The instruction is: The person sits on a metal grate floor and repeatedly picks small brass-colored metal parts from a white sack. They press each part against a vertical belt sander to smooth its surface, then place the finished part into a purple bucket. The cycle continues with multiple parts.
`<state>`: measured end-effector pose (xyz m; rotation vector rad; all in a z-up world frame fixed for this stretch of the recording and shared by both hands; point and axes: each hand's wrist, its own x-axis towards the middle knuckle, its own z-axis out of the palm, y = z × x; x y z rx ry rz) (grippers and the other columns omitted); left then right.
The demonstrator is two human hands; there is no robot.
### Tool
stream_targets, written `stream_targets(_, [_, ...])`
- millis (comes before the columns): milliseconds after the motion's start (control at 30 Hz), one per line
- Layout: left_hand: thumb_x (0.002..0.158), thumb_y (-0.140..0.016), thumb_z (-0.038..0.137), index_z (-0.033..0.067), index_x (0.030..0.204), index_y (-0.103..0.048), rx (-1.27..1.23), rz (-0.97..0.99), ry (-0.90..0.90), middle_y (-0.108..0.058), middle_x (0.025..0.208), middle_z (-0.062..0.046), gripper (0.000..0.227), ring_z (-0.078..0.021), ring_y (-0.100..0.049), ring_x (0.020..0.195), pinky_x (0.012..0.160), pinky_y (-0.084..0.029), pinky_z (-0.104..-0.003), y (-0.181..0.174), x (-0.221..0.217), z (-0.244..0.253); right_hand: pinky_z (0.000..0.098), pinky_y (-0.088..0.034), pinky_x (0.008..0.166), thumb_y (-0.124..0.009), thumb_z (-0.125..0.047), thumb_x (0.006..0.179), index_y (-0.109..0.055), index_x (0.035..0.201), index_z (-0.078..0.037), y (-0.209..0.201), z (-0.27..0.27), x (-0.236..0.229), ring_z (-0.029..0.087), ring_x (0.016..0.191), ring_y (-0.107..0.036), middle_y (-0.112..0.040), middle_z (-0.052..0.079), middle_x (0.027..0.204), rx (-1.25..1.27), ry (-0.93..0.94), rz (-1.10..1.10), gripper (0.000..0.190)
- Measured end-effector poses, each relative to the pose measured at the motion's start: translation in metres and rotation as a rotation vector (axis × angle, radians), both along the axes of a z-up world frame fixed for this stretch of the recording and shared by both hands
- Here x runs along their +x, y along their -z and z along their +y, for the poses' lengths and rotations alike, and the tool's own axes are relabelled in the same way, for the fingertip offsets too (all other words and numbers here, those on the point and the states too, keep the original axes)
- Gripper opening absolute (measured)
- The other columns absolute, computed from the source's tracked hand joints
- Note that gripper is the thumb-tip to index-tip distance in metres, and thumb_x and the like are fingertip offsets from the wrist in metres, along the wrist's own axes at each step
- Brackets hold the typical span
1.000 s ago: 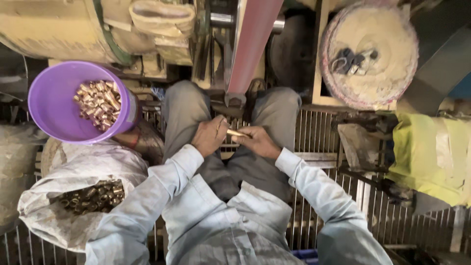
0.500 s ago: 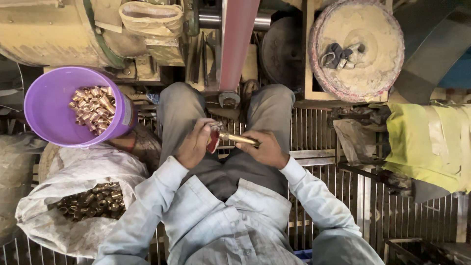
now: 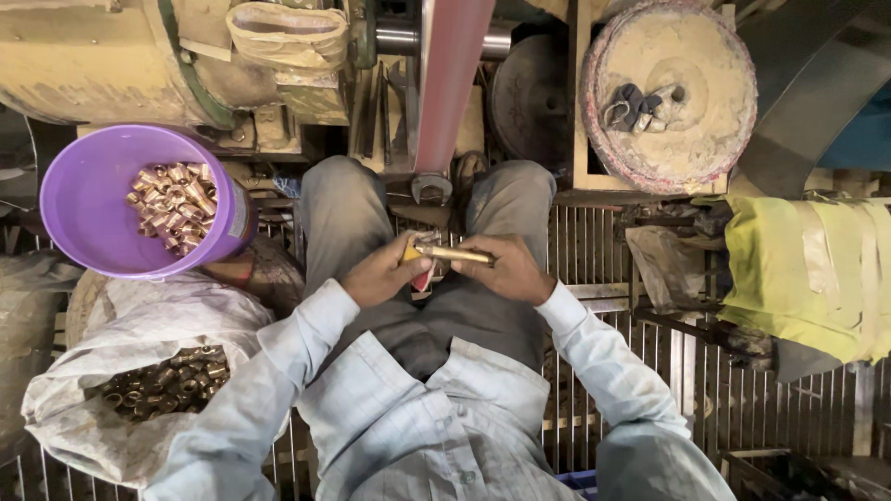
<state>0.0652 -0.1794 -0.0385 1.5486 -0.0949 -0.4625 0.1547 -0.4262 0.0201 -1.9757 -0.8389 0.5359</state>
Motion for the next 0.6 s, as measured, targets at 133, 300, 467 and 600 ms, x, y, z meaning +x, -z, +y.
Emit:
stream_targets(133, [0.108,-0.056,0.023,0.0024,0.133,-0.051,-0.165,0.118,-0.045,-0.067,0.097,-0.007,0.032,-0.0111,-0.063,0.084,0.081,-0.054,-0.028,0.01,0.015,-0.003,0.0337,-0.055,0.071,-0.082,-0.022,0.089,-0.075,0.11,-0.006,0.011,0.003,0.015,0.024,0.077,-0.072,-0.073,0.011,0.09,0.038,0.015,-0.132,0.027])
stream_targets(300, [0.103,-0.054,0.021,0.0062,0.138,-0.047,-0.321,0.247,-0.15,-0.067,0.102,-0.004,0.039,-0.0116,-0.068,0.086,0.076,-0.058,-0.029,0.028,0.047,-0.005,0.0331,-0.055,0.069,-0.086,-0.022,0.085,-0.079,0.11,-0.007,0.034,0.009,0.037,0.022,0.075,-0.07,-0.074,0.01,0.09,-0.015,0.173,-0.2,0.03])
stream_targets(467, [0.108,-0.055,0.023,0.0007,0.131,-0.056,-0.424,0.265,-0.194,-0.067,0.102,-0.007,0.032,-0.0144,-0.067,0.087,0.077,-0.058,-0.031,0.053,0.072,-0.007,0.033,-0.058,0.077,-0.083,-0.02,0.09,-0.077,0.115,-0.007,0.056,0.015,0.061,0.022,0.086,-0.073,-0.076,0.01,0.101,0.062,0.172,-0.27,0.029])
stream_targets(600, [0.107,-0.054,0.024,0.0032,0.129,-0.058,-0.483,0.295,-0.27,-0.067,0.101,-0.007,0.031,-0.0151,-0.066,0.085,0.074,-0.057,-0.03,0.066,0.084,-0.016,0.0346,-0.058,0.078,-0.082,-0.02,0.09,-0.078,0.112,-0.006,0.063,0.018,0.074,0.024,0.086,-0.074,-0.077,0.01,0.1,0.005,0.182,-0.298,0.027])
